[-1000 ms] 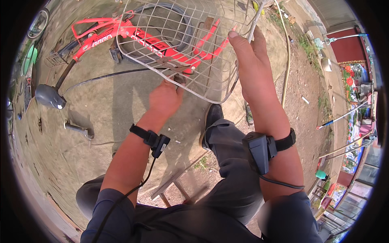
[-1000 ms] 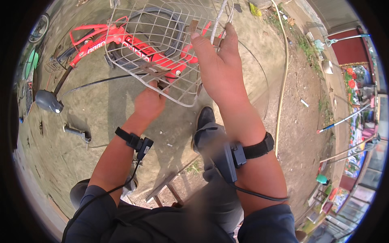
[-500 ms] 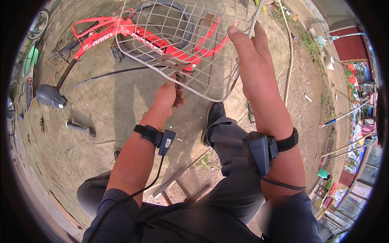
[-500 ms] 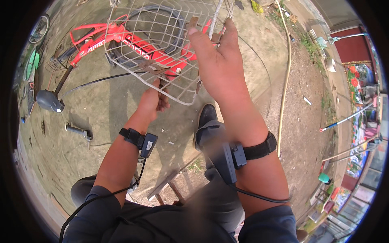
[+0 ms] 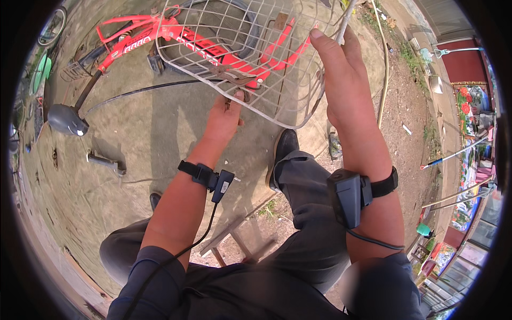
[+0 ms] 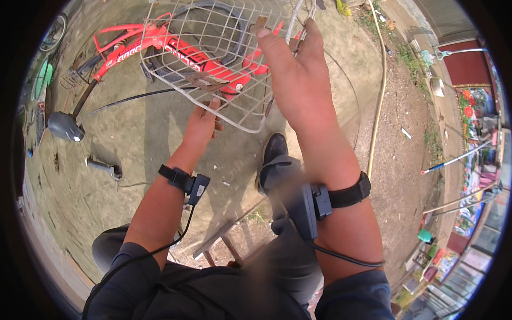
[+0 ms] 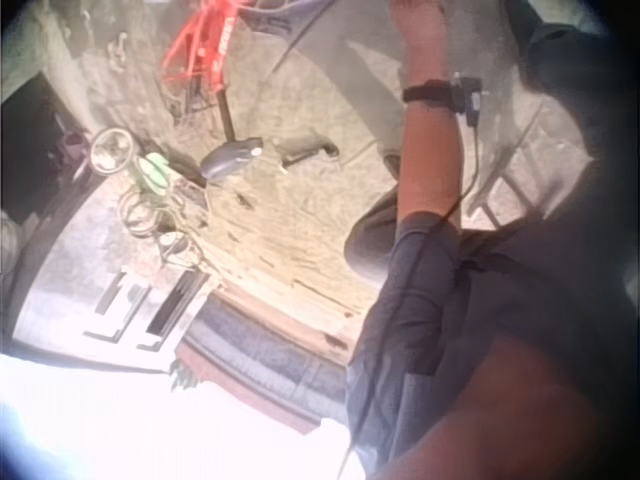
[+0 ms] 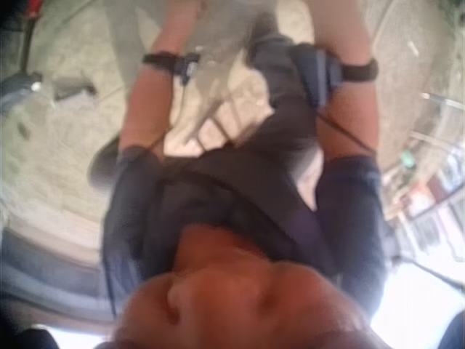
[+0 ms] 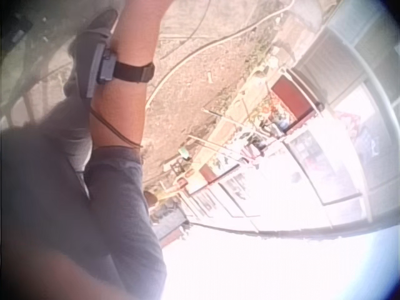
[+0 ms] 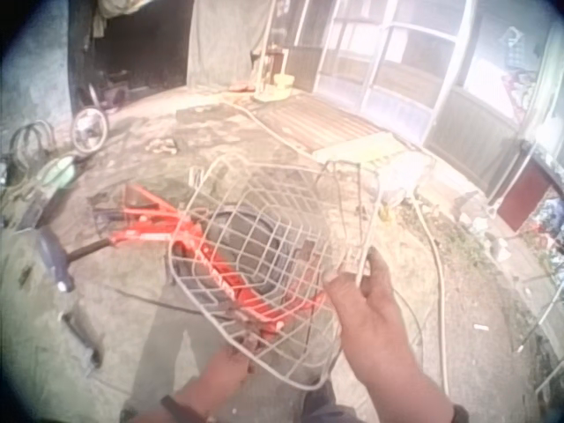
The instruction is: The person disassembles a bicycle brake cable assembly, removing the cable and housing from the brake lever. They then detach the front basket from the bicycle frame and place it on the ground before walking into a nearby room.
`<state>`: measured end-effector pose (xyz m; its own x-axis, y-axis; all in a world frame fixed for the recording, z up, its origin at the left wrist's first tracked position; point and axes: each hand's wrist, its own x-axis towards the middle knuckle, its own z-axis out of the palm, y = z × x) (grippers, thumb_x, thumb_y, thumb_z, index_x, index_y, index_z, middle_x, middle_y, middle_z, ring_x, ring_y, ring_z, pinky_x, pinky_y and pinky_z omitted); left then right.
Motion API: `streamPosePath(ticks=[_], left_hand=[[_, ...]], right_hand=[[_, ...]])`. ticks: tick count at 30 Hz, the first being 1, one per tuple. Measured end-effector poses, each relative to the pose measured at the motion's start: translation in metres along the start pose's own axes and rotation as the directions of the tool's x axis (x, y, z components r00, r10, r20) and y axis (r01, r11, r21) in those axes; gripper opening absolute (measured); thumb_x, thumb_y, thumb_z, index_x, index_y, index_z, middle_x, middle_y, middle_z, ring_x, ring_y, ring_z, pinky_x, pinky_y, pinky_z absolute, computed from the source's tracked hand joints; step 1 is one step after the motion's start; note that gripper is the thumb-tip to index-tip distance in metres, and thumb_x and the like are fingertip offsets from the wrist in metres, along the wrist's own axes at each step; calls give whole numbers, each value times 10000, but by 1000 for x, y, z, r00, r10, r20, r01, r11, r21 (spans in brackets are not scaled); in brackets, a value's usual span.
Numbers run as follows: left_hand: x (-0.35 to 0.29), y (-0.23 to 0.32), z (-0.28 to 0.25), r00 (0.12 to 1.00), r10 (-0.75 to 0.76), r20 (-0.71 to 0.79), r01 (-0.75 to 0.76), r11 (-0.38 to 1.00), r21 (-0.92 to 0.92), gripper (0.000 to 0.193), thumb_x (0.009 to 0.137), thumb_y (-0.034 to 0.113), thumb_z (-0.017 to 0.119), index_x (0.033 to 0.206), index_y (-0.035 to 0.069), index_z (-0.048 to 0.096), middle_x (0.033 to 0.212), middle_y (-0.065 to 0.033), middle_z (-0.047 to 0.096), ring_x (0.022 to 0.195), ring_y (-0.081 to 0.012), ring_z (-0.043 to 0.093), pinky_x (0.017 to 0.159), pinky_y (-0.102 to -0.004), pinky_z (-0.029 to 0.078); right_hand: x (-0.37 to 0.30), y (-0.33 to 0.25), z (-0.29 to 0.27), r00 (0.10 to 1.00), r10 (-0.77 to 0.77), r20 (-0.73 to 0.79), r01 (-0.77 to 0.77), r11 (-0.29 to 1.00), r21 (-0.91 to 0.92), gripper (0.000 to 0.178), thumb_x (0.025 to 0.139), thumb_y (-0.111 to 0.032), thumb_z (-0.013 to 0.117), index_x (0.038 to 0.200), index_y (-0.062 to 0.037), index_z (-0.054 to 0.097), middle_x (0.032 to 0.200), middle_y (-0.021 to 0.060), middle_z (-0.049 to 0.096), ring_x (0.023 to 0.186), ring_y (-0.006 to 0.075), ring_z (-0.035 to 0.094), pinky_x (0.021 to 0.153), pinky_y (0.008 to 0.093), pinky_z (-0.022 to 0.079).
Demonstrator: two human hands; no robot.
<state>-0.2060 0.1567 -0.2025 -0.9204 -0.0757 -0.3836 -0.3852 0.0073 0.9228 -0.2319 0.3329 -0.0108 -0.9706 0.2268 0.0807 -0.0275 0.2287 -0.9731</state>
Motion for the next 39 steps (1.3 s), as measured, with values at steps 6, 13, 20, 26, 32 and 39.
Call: streamPosePath(ticks=[6,13,20,26,32,39], left_hand=[[2,2,-8,994,-61,95,54,996,73,470,970,486,570,1122,41,575,862,-51,628,589,-124,604,479,-298,437],[1,-1,1,987,159,-30,-157,986,62,441,975,460,577,1043,24,570,789,-44,620,583,-114,599,475,-284,432],[2,4,-14,968,-199,151,210,976,-64,453,970,451,594,1073,10,572,834,-51,614,573,-101,577,474,-266,431],[0,3,-3,983,179,-30,-168,960,223,479,994,524,490,1000,55,587,735,-43,625,552,-118,592,443,-248,387],[3,5,-13,894,-407,188,441,875,-202,423,963,459,577,1003,38,576,750,-49,639,538,-143,600,472,-271,423],[-4,4,0,999,34,-13,-32,997,75,575,938,578,520,992,9,585,716,-38,606,531,-135,583,472,-273,406]], right_hand=[[-1,-1,0,1000,6,11,-7,999,39,1030,841,-460,713,1492,137,183,1372,282,488,1270,272,494,1046,302,389],[-1,-1,1,999,-23,26,20,996,84,1004,857,-441,702,1483,148,185,1358,267,502,1242,257,509,1031,295,397],[-2,-4,1,1000,3,11,-3,999,53,986,865,-415,695,1480,156,178,1324,243,529,1209,235,522,1009,285,405],[-3,-6,2,999,3,33,-5,997,77,1008,855,-441,695,1482,155,177,1333,249,520,1213,243,518,1020,290,398],[-2,-4,1,999,36,40,-38,998,54,878,844,-479,676,1504,-25,316,1445,154,452,1399,308,327,1085,543,251],[0,-2,0,1000,-5,21,5,1000,18,1036,846,-467,689,1487,156,165,1422,315,424,1317,300,448,1084,319,351]])
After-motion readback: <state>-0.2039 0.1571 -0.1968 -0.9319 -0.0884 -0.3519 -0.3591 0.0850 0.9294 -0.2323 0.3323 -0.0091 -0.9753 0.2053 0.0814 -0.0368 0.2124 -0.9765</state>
